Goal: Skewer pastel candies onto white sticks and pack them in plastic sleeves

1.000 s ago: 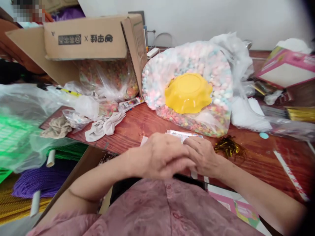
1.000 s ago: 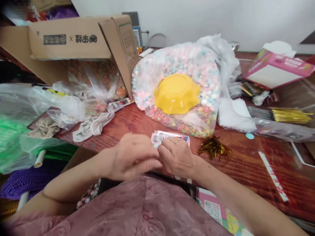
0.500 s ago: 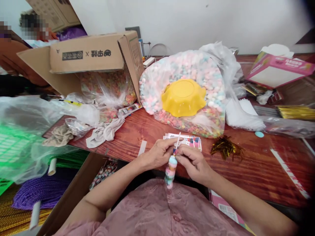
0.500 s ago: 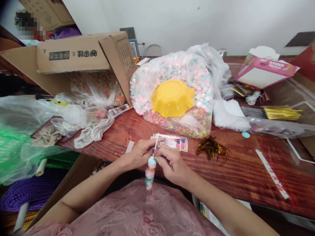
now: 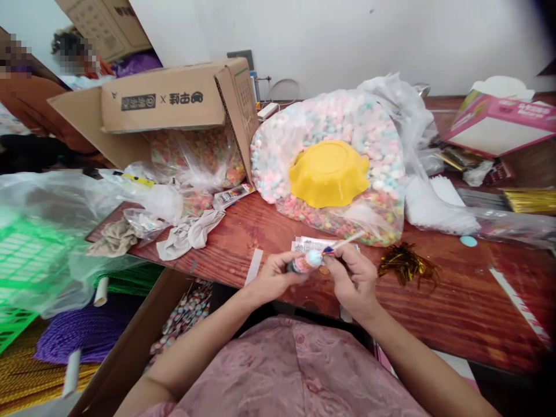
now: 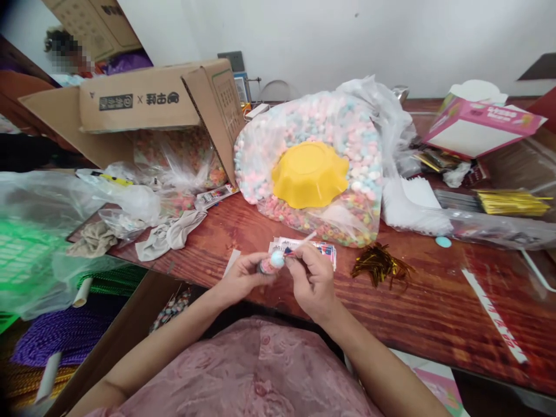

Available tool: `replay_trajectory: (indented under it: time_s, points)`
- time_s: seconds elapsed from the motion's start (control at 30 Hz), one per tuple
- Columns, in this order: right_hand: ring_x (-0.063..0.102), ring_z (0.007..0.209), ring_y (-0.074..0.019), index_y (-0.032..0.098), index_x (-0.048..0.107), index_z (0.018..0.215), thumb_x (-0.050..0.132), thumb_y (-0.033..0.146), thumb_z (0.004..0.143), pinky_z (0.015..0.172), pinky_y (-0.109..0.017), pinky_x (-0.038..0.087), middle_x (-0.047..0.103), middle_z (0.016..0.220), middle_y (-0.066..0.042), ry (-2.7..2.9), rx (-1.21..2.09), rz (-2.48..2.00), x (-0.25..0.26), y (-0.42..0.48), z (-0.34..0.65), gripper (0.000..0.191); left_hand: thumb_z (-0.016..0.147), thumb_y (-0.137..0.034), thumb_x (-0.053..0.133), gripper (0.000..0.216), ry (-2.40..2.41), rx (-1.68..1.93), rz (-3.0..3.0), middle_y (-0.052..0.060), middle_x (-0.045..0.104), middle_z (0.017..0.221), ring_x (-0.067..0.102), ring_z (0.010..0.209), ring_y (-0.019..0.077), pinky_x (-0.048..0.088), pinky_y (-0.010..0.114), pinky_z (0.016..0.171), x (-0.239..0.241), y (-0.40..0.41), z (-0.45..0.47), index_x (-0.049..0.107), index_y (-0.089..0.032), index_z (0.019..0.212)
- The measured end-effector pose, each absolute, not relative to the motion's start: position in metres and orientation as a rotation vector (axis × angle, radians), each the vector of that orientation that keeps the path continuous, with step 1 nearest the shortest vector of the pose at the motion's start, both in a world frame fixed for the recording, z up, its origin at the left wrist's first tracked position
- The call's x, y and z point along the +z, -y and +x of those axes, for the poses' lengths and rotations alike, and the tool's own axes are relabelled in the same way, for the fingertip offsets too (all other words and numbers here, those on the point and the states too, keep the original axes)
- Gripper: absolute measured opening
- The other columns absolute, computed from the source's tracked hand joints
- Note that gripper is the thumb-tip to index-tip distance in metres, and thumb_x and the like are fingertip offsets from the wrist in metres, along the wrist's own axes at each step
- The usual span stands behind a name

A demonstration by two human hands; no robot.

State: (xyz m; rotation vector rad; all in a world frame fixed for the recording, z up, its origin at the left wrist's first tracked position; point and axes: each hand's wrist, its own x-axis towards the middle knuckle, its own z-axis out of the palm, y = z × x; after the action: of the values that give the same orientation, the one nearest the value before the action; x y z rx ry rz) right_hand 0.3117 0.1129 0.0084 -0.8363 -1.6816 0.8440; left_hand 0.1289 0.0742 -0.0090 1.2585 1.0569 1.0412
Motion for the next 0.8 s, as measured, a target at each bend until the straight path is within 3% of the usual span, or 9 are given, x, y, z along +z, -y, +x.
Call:
replay_trajectory:
  time_s: [0.17, 0.23, 0.3, 0.4, 0.5, 0.6, 0.67, 0.73, 0.8]
  points:
    - [0.031, 0.048, -0.0074, 0.018, 0.057, 0.065, 0.064, 0.032, 0.076, 0.047, -0.023, 0.023, 0.045, 0.054, 0.004, 1.278, 1.901, -0.799, 0.008, -0.087, 0.294, 0.019, 0.088, -0.028, 0.062, 0.02, -1.269, 1.445, 2.134, 0.011, 0.065, 0.116, 0.059, 0.108, 0.0224, 0.047, 0.04, 0.094, -0.008, -0.107, 0.103, 0.073, -0.023, 0.103]
    - [0.02, 0.044, -0.0046, 0.018, 0.055, 0.062, 0.068, 0.03, 0.068, 0.044, -0.022, 0.015, 0.038, 0.049, 0.007, 1.019, 2.292, -0.745, 0.007, -0.074, 0.281, 0.019, 0.087, -0.032, 0.064, 0.024, -1.184, 1.475, 2.33, 0.011, 0.056, 0.134, 0.053, 0.121, 0.0253, 0.045, 0.042, 0.099, 0.0, -0.118, 0.1, 0.071, -0.026, 0.109]
    - [0.014, 0.043, -0.003, 0.018, 0.052, 0.061, 0.072, 0.025, 0.06, 0.043, -0.021, 0.01, 0.034, 0.048, 0.009, 0.786, 2.461, -0.736, 0.005, -0.064, 0.267, 0.021, 0.085, -0.04, 0.066, 0.04, -1.134, 1.453, 2.351, 0.012, 0.045, 0.146, 0.046, 0.131, 0.0291, 0.043, 0.045, 0.103, 0.01, -0.125, 0.102, 0.064, -0.026, 0.123]
    - [0.013, 0.045, -0.0028, 0.019, 0.048, 0.06, 0.075, 0.021, 0.055, 0.043, -0.019, 0.011, 0.032, 0.05, 0.011, 0.619, 2.358, -0.778, -0.001, -0.064, 0.256, 0.027, 0.085, -0.049, 0.064, 0.071, -1.195, 1.315, 2.044, 0.017, 0.04, 0.15, 0.048, 0.129, 0.0306, 0.045, 0.045, 0.102, 0.025, -0.123, 0.108, 0.04, -0.022, 0.146]
    - [0.021, 0.045, -0.0038, 0.018, 0.053, 0.061, 0.073, 0.028, 0.062, 0.043, -0.019, 0.02, 0.038, 0.051, 0.009, 0.784, 2.052, -0.86, -0.011, -0.078, 0.26, 0.022, 0.092, -0.047, 0.055, 0.071, -1.191, 0.931, 1.699, 0.017, 0.052, 0.141, 0.061, 0.113, 0.0254, 0.05, 0.042, 0.095, 0.032, -0.103, 0.109, 0.029, -0.02, 0.152]
    - [0.046, 0.057, -0.0093, 0.02, 0.065, 0.071, 0.068, 0.03, 0.073, 0.056, -0.023, 0.041, 0.059, 0.065, 0.002, 1.161, 1.676, -0.957, -0.019, -0.091, 0.272, 0.011, 0.091, -0.041, 0.059, 0.066, -1.111, 0.714, 1.629, 0.013, 0.054, 0.142, 0.056, 0.122, 0.0256, 0.046, 0.041, 0.103, 0.028, -0.076, 0.105, 0.035, -0.022, 0.15]
    - [0.055, 0.072, -0.0141, 0.021, 0.067, 0.073, 0.065, 0.028, 0.077, 0.071, -0.028, 0.047, 0.064, 0.075, 0.0, 1.389, 1.548, -0.925, -0.024, -0.094, 0.275, 0.009, 0.095, -0.034, 0.052, 0.05, -1.134, 0.736, 1.677, 0.009, 0.06, 0.136, 0.057, 0.122, 0.0238, 0.045, 0.04, 0.105, 0.022, -0.061, 0.101, 0.046, -0.025, 0.144]
    - [0.054, 0.07, -0.0147, 0.021, 0.063, 0.067, 0.064, 0.031, 0.079, 0.07, -0.029, 0.048, 0.062, 0.071, 0.0, 1.495, 1.586, -0.839, -0.03, -0.091, 0.269, 0.015, 0.096, -0.027, 0.045, 0.039, -1.219, 0.808, 1.779, 0.007, 0.068, 0.124, 0.064, 0.11, 0.0224, 0.049, 0.038, 0.097, 0.015, -0.047, 0.094, 0.058, -0.028, 0.133]
    - [0.049, 0.058, -0.0127, 0.022, 0.057, 0.062, 0.064, 0.038, 0.078, 0.057, -0.027, 0.046, 0.056, 0.062, 0.002, 1.502, 1.755, -0.738, -0.04, -0.084, 0.255, 0.025, 0.093, -0.022, 0.047, 0.038, -1.287, 0.869, 1.89, 0.002, 0.073, 0.112, 0.068, 0.095, 0.0213, 0.054, 0.035, 0.086, 0.011, -0.033, 0.083, 0.065, -0.035, 0.124]
